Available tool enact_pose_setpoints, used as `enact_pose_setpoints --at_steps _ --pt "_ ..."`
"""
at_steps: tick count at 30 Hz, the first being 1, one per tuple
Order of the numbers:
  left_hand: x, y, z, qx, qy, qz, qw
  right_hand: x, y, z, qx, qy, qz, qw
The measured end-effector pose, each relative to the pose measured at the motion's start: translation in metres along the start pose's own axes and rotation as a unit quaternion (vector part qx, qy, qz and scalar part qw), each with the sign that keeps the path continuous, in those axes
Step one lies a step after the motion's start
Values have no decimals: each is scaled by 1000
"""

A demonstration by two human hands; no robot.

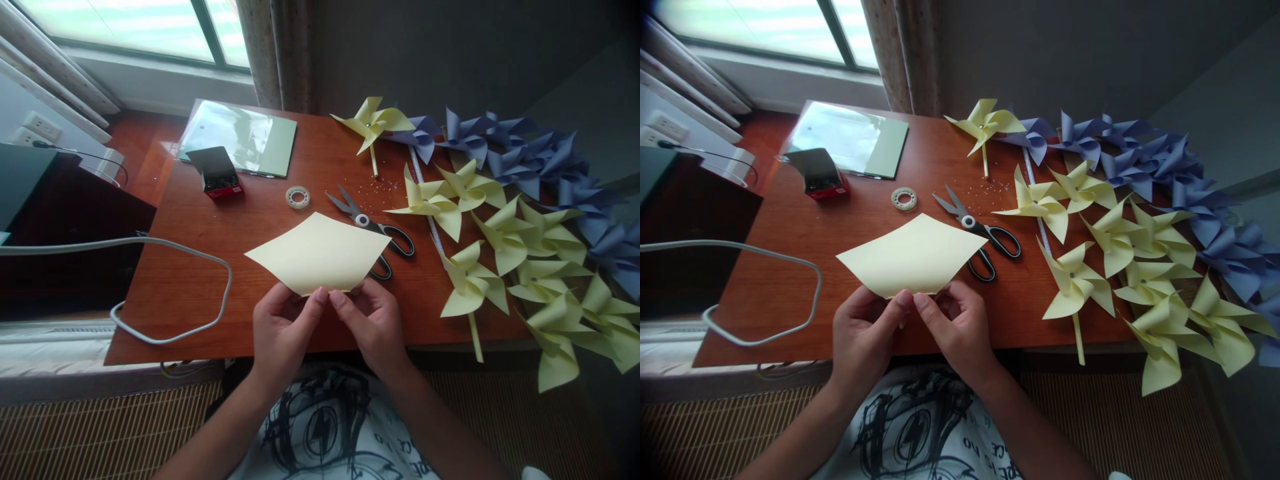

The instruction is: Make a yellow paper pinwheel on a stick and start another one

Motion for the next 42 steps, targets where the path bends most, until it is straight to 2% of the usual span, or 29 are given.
enact_pose_setpoints --at_steps 10,18,21,25,37,42 --pt "0 -1 2 3 -8 -1 1000 0 3 2 3 -9 -24 1000" --pt "6 -3 8 34 -22 -28 999 3 2 -1 -2 -31 -28 999" --pt "8 -2 8 28 -14 -49 998 1 1 -1 -3 -4 -24 1000" --pt "7 -2 8 23 -16 -49 998 -2 1 0 1 21 -15 1000" --pt "6 -6 13 42 -58 -49 996 4 3 -3 9 -18 -64 998" --pt "8 -3 14 34 -58 -57 996 -2 1 -2 18 5 -22 1000"
Point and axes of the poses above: each hand's wrist, its own y-axis towards the middle knuckle, its own x-axis out of the back of the hand, z = x × y, the point moved 7 cm from there along y, towards the middle knuckle, and after that the axes turned 12 degrees about -y, right-handed, at the moved point
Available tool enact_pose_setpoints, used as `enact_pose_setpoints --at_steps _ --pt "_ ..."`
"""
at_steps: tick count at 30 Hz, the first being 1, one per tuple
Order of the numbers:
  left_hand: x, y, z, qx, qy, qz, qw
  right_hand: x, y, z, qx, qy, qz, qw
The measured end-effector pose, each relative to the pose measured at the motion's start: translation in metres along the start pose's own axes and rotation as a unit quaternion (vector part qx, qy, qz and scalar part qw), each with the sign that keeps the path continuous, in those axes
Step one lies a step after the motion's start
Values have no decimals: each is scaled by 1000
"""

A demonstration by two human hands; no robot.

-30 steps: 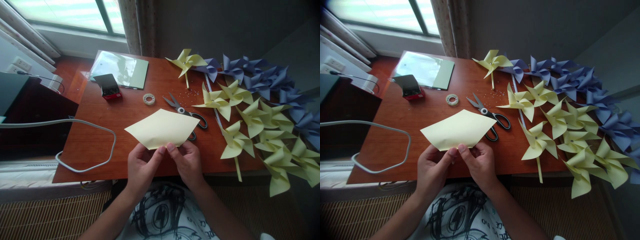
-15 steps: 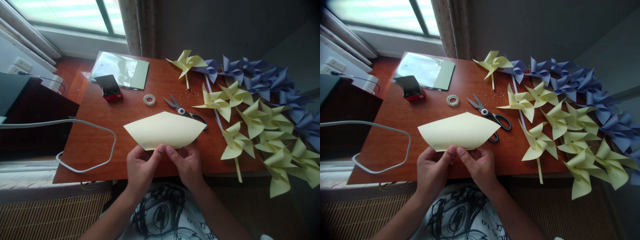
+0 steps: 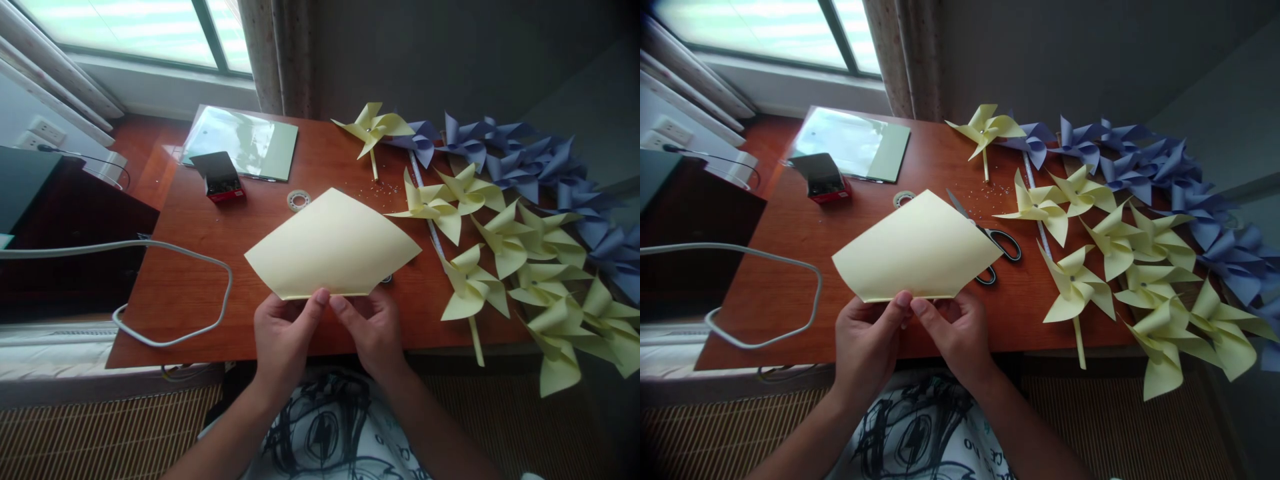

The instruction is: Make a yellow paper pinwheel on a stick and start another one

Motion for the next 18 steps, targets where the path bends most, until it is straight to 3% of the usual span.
enact_pose_setpoints --at_steps 4,10,18 --pt "1 0 1 -5 -4 -2 1000 -1 1 -2 -3 21 3 1000" --pt "-6 -3 -1 -14 -14 27 999 4 5 -6 -19 43 -42 998" --pt "-8 -1 1 14 -31 5 999 5 7 -8 -18 23 -36 999"
Point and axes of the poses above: each hand's wrist, its own y-axis towards the middle knuckle, its own x-axis out of the back of the hand, z = x × y, the point moved 7 cm from there along y, towards the middle knuckle, and after that the axes turned 12 degrees about -y, right-handed, at the moved point
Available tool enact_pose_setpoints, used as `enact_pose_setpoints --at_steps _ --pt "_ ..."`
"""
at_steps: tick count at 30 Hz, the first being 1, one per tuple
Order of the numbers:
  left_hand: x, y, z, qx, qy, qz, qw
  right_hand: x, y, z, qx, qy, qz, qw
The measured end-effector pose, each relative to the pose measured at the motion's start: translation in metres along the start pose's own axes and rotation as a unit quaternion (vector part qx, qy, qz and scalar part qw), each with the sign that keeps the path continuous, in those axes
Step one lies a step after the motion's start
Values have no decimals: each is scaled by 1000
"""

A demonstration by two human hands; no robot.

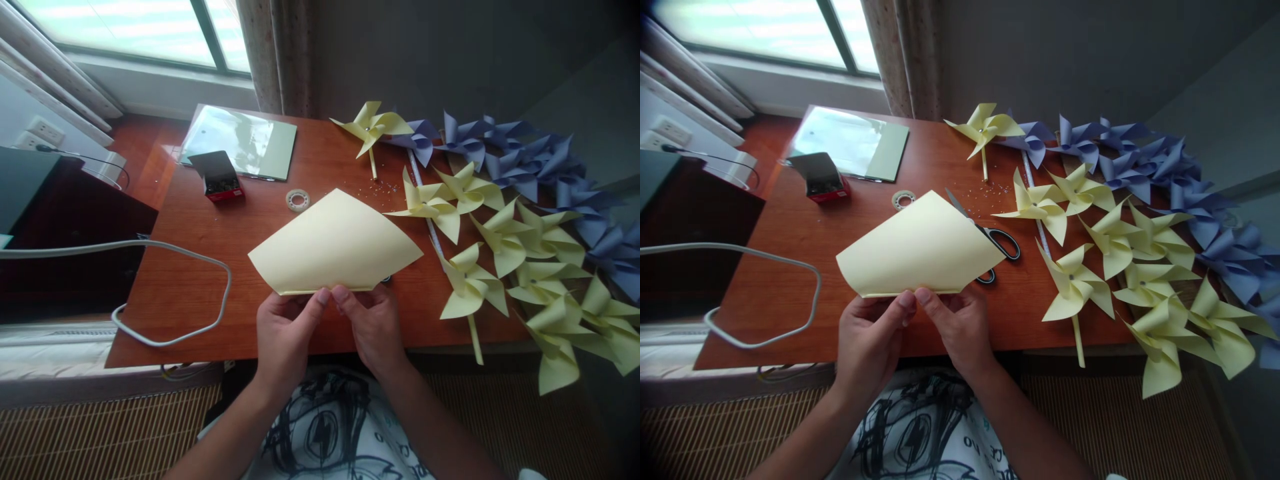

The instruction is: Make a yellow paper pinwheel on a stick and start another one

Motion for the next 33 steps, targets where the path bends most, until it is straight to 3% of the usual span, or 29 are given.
enact_pose_setpoints --at_steps 6,10,17,33 --pt "-1 -3 -2 -26 -5 8 1000 3 -2 0 24 -13 11 1000" --pt "0 0 1 -2 -19 -3 1000 6 0 -6 -2 -9 -12 1000" --pt "-2 4 -2 22 -32 -23 999 2 -1 -2 31 -42 2 999" --pt "1 9 10 38 -83 -48 995 -1 3 -3 36 34 -4 999"
Point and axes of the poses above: each hand's wrist, its own y-axis towards the middle knuckle, its own x-axis out of the back of the hand, z = x × y, the point moved 7 cm from there along y, towards the middle knuckle, and after that the axes turned 12 degrees about -y, right-handed, at the moved point
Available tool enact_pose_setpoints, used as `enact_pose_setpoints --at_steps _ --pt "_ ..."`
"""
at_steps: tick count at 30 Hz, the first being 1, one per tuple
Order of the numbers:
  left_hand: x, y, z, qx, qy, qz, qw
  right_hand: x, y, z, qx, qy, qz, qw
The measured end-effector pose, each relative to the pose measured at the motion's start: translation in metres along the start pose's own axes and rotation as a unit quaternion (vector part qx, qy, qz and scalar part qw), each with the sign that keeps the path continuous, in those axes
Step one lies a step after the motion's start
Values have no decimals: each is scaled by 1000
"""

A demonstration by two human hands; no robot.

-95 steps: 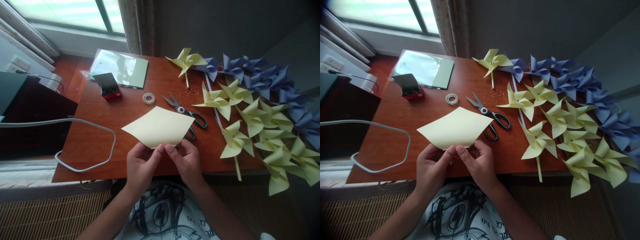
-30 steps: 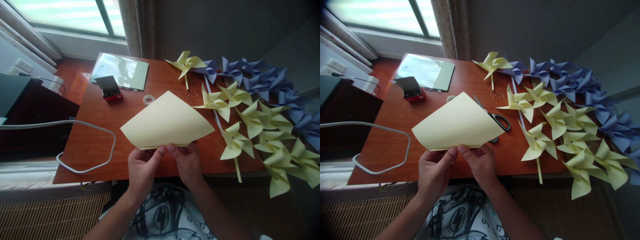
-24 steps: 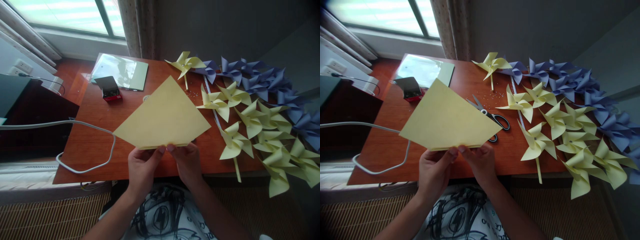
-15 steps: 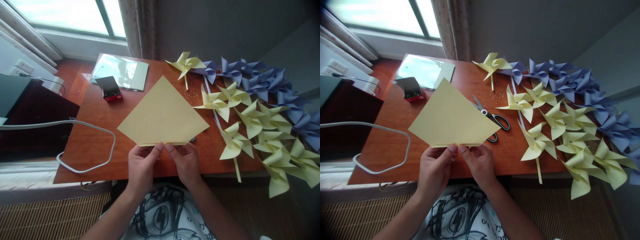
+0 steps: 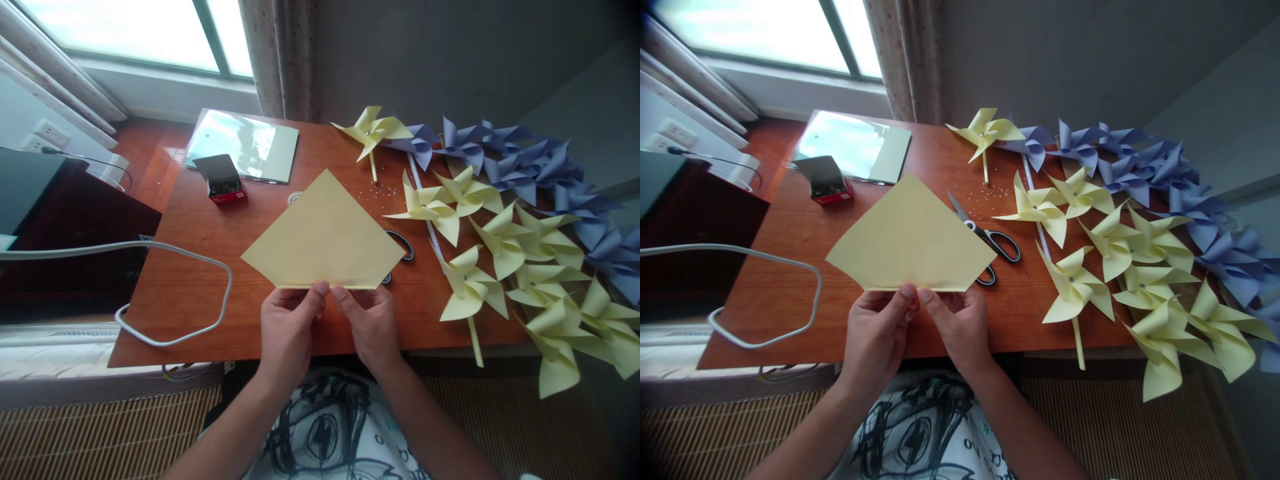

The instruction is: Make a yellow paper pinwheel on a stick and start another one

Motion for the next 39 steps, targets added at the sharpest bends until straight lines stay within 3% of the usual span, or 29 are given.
enact_pose_setpoints --at_steps 3,11,22,33,39 --pt "-1 1 -2 -4 8 -3 1000 -1 2 0 8 -10 14 1000" --pt "-2 2 0 6 10 14 1000 3 8 -4 -17 4 -29 999" --pt "-2 3 -1 12 7 15 1000 5 12 -3 -23 -1 -33 999" --pt "4 6 -19 -28 9 18 999 10 15 1 -27 -16 -54 998" --pt "10 7 -29 -74 3 -15 997 10 14 5 -32 -5 -61 998"
Point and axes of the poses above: each hand's wrist, its own y-axis towards the middle knuckle, its own x-axis out of the back of the hand, z = x × y, the point moved 7 cm from there along y, towards the middle knuckle, and after that the axes turned 12 degrees about -y, right-handed, at the moved point
